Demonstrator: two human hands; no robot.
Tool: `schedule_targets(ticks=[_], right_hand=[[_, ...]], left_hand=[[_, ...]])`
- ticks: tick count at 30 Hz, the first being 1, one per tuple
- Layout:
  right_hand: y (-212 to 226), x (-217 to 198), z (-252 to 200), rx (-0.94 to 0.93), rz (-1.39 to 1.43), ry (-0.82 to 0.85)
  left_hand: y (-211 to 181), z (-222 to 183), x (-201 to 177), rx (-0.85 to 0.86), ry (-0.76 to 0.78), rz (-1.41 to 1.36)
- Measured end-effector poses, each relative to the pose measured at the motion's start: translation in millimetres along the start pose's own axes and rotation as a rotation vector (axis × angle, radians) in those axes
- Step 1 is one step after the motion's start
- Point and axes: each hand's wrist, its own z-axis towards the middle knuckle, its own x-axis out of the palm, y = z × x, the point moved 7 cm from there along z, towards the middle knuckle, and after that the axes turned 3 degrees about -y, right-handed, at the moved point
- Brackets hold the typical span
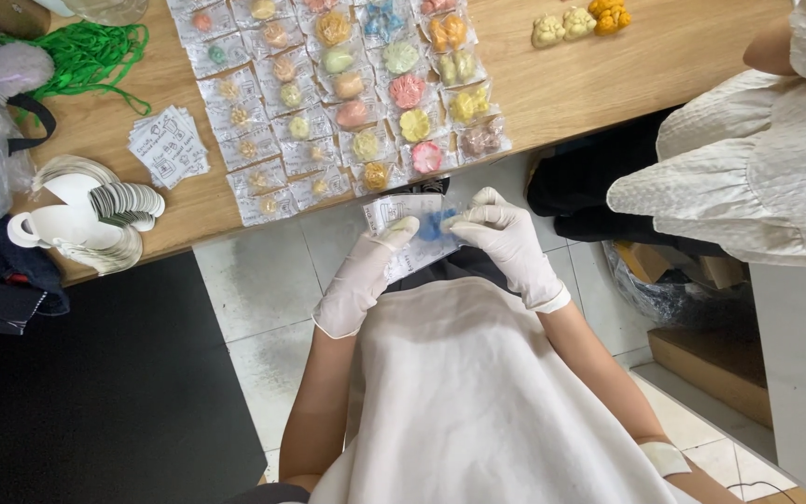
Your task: Packaging small colorful wax melts into small bags and labeling them.
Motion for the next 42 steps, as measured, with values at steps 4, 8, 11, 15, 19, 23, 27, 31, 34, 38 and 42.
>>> schedule_targets(ticks=[4,8,11,15,19,23,27,31,34,38,42], right_hand=[[19,10,-5,-0.061,0.042,-0.001],[37,11,-10,-0.240,-0.112,-0.011],[45,13,-10,-0.250,-0.182,0.020],[40,14,-6,-0.044,-0.065,0.075],[26,3,-1,-0.017,0.016,-0.007],[16,-1,3,0.169,-0.088,-0.059],[4,-6,7,0.217,-0.090,-0.019],[12,-6,8,0.237,-0.050,-0.049],[27,1,7,-0.006,-0.126,0.091],[29,-2,9,-0.295,-0.344,0.013],[38,4,5,-0.011,-0.141,0.032]], left_hand=[[-6,-3,19,0.021,0.104,-0.081],[-32,-21,51,0.133,0.263,-0.076],[-31,-19,50,0.124,0.251,-0.077],[18,25,3,0.055,0.158,-0.118],[18,24,-4,-0.040,-0.041,-0.083],[11,18,2,-0.013,-0.029,-0.044],[-3,2,21,-0.007,0.047,-0.060],[-4,5,5,-0.090,-0.073,0.019],[-13,-4,18,-0.088,0.101,-0.132],[5,17,6,-0.141,0.005,-0.083],[5,17,13,-0.098,0.140,-0.275]])
